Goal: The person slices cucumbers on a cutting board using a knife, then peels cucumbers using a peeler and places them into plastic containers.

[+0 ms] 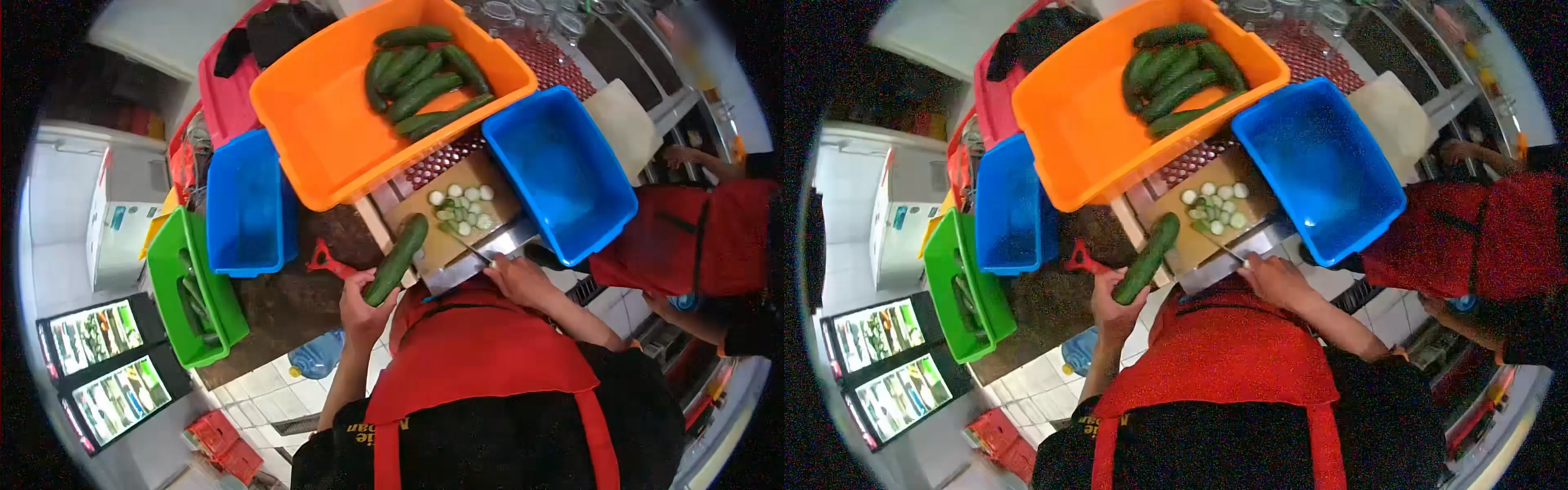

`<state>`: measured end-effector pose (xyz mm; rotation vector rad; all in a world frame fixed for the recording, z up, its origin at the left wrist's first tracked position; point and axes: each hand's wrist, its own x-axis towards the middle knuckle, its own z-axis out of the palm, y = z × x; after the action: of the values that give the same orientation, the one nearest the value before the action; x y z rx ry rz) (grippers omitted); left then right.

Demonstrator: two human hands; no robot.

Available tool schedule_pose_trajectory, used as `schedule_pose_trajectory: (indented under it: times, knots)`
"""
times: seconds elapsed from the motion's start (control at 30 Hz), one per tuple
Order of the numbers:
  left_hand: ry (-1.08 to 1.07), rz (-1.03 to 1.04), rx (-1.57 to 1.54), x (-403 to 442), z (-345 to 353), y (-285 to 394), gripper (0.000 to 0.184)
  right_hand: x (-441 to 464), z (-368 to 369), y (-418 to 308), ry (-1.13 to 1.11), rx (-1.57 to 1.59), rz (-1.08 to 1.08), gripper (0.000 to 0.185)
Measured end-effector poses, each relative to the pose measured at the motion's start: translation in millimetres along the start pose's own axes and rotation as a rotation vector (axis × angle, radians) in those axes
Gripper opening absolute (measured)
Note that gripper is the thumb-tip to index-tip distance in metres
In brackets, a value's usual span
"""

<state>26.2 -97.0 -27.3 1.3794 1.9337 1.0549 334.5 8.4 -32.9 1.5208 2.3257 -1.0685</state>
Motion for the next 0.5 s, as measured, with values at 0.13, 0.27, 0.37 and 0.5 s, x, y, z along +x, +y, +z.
schedule_pose_trajectory:
  times: [0.13,0.27,0.37,0.5]
  knots:
    - [-0.085,0.320,0.432,18.5,10.9,31.9,0.060,1.4,1.2,-6.1,-0.015,0.104,-0.062,0.042]
    - [-0.163,0.294,0.556,59.6,46.8,50.4,0.057,13.9,6.5,-11.9,0.087,0.127,-0.100,0.040]
    - [-0.207,0.223,0.548,72.9,51.8,44.6,0.054,19.3,-2.3,-24.7,0.140,0.089,-0.119,0.038]
    - [-0.404,0.271,0.464,50.5,49.8,45.6,0.053,25.5,-4.9,-41.0,0.086,0.024,-0.119,0.037]
